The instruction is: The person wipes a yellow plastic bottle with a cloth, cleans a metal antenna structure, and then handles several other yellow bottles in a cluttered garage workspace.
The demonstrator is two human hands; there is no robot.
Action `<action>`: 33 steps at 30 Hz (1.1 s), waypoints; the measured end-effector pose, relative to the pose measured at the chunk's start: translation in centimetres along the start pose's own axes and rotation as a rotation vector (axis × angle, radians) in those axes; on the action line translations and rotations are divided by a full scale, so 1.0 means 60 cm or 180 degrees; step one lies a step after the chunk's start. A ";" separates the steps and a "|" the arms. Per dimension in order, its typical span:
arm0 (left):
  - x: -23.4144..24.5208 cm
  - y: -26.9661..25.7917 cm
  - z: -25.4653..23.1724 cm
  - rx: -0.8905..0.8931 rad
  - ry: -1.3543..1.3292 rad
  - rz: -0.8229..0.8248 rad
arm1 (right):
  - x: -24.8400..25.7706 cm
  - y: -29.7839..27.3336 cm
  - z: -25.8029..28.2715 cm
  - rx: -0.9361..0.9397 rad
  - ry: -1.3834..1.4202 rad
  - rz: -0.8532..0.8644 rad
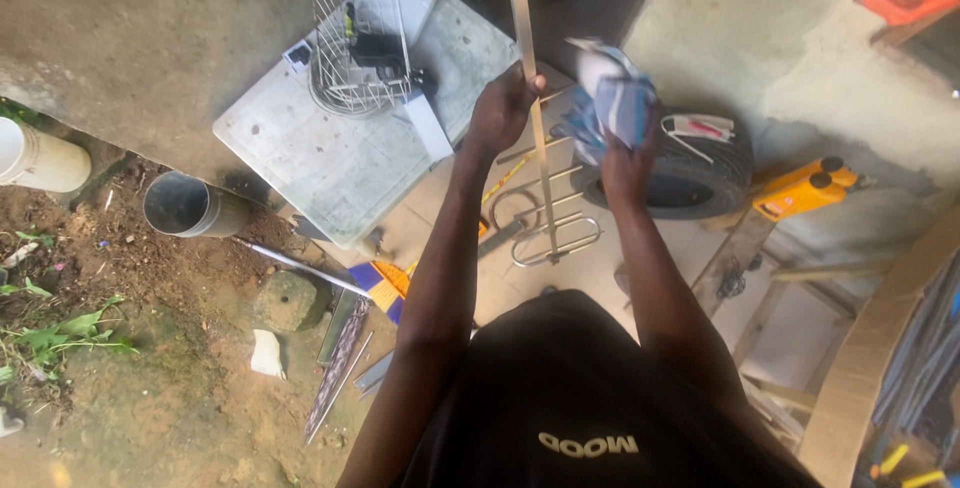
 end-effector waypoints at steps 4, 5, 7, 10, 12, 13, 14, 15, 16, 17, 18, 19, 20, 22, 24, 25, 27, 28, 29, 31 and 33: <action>0.000 0.005 -0.036 -0.0674 -0.0036 0.0323 | -0.030 -0.014 0.087 0.1615 -0.1699 0.0731; -0.009 -0.001 -0.044 -0.0903 -0.0078 0.0485 | -0.055 -0.011 0.094 0.1844 -0.1988 0.0829; -0.022 -0.002 -0.037 -0.0435 0.0477 0.0414 | -0.070 0.001 0.101 0.1682 -0.2213 0.0988; -0.021 0.006 -0.046 -0.0363 0.0537 0.0405 | -0.070 0.027 0.087 0.0866 -0.1996 0.1176; -0.024 -0.003 -0.050 -0.0502 0.0535 0.0436 | -0.064 0.035 0.077 0.0829 -0.1848 0.1290; -0.028 -0.004 -0.051 -0.0590 0.0642 0.0447 | -0.059 0.041 0.070 0.0673 -0.1674 0.1321; -0.027 -0.008 -0.049 -0.0653 0.0759 0.0450 | -0.056 0.040 0.060 0.0498 -0.1493 0.1371; -0.024 -0.006 -0.045 -0.0552 0.0757 0.0355 | -0.053 0.040 0.051 0.0322 -0.1313 0.1420; -0.025 -0.005 -0.039 -0.0446 0.0752 0.0255 | -0.047 0.040 0.042 0.0195 -0.1112 0.1403; -0.025 -0.006 -0.032 -0.0340 0.0747 0.0156 | -0.041 0.038 0.034 0.0067 -0.0912 0.1385; -0.017 -0.008 -0.035 -0.0660 0.0663 -0.0134 | -0.041 0.043 0.030 -0.0045 -0.0702 0.1357; -0.009 -0.019 -0.035 -0.0985 0.0578 -0.0418 | -0.040 0.051 0.029 -0.0192 -0.0437 0.1320; -0.007 -0.035 -0.031 -0.1303 0.0477 -0.0672 | -0.034 0.057 0.030 -0.0353 -0.0184 0.1259; -0.007 -0.061 0.019 -0.0710 -0.0468 -0.0732 | -0.029 0.067 0.035 -0.0715 0.0192 0.1048; -0.024 -0.082 0.070 -0.0361 -0.0780 -0.0667 | -0.030 0.086 0.048 -0.1099 0.0437 0.0748; -0.035 -0.089 0.090 -0.0318 -0.0621 -0.0580 | -0.030 0.095 0.060 -0.1141 0.0450 0.0720; -0.051 -0.091 0.120 -0.0184 -0.0733 -0.0539 | -0.034 0.103 0.078 -0.1239 0.0487 0.0671; -0.060 -0.081 0.126 -0.0108 -0.1016 -0.0582 | -0.043 0.108 0.083 -0.1304 0.0679 0.0629; -0.065 -0.069 0.127 -0.0031 -0.1300 -0.0621 | -0.051 0.113 0.084 -0.1367 0.0872 0.0587; -0.072 -0.049 0.124 0.0287 -0.2236 -0.0537 | -0.051 0.119 0.079 -0.1537 0.1094 0.0513; -0.072 -0.046 0.120 0.0393 -0.2622 -0.0455 | -0.053 0.128 0.065 -0.1686 0.1204 0.0459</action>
Point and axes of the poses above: each hand's wrist, its own y-axis towards the middle knuckle, its own x-axis out of the back of the hand, z = x × y, the point moved 5 cm from there along y, towards the middle knuckle, and after that the axes turned 9 degrees about -z, right-handed, at the moved point
